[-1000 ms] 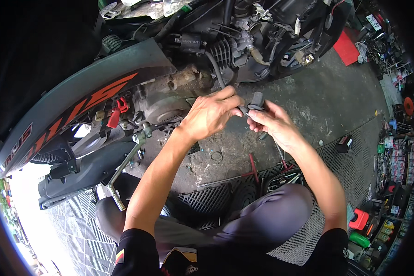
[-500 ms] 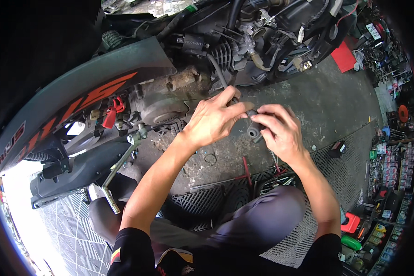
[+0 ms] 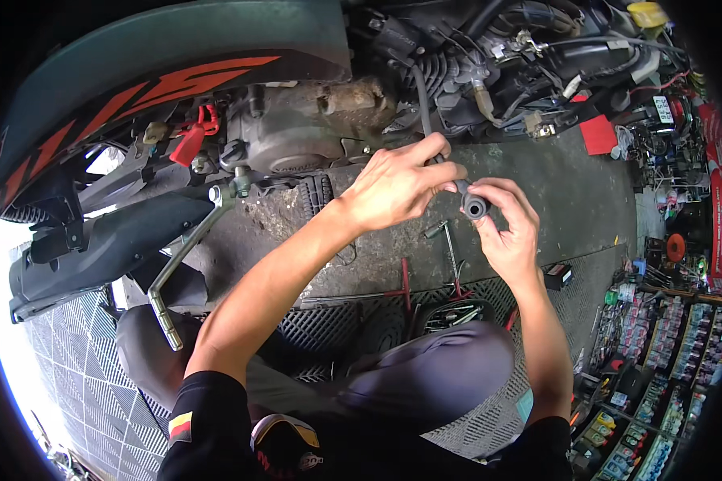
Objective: Inspecting and replacing a spark plug on a motorcycle engine.
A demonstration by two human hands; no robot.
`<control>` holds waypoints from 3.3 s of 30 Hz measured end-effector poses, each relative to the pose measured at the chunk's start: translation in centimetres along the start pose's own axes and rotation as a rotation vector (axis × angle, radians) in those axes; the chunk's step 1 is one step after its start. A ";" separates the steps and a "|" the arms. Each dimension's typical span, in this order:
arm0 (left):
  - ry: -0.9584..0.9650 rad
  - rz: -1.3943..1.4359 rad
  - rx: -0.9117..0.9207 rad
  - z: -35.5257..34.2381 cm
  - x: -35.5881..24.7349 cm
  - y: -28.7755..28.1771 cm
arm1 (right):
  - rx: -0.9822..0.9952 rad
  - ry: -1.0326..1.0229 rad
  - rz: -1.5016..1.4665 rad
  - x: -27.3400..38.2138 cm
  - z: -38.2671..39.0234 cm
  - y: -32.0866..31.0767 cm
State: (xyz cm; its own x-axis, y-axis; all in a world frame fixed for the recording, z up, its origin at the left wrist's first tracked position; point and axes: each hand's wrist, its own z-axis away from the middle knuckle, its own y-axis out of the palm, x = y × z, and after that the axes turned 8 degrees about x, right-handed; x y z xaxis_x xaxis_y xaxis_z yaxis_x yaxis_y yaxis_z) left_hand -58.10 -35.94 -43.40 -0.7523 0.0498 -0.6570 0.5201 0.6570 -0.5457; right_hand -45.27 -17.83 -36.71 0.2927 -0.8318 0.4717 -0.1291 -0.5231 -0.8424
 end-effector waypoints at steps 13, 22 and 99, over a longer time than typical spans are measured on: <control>0.061 0.013 0.003 0.8 1.3 -0.2 | -0.052 0.428 -0.476 2.1 -0.1 2.4; -0.038 -0.139 0.084 0.8 1.0 0.1 | 0.219 0.781 -0.924 -0.3 2.0 3.8; -0.433 -0.010 0.397 0.6 3.2 1.7 | -0.442 1.841 -0.443 -6.5 37.8 8.5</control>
State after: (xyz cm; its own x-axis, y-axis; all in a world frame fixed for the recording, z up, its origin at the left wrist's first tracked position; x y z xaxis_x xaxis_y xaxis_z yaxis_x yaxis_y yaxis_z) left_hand -59.43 -35.13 -46.72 -0.5680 -0.3214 -0.7577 0.6882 0.3194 -0.6514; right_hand -12.44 -9.79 -56.76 -0.7892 0.3593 0.4981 -0.6141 -0.4755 -0.6299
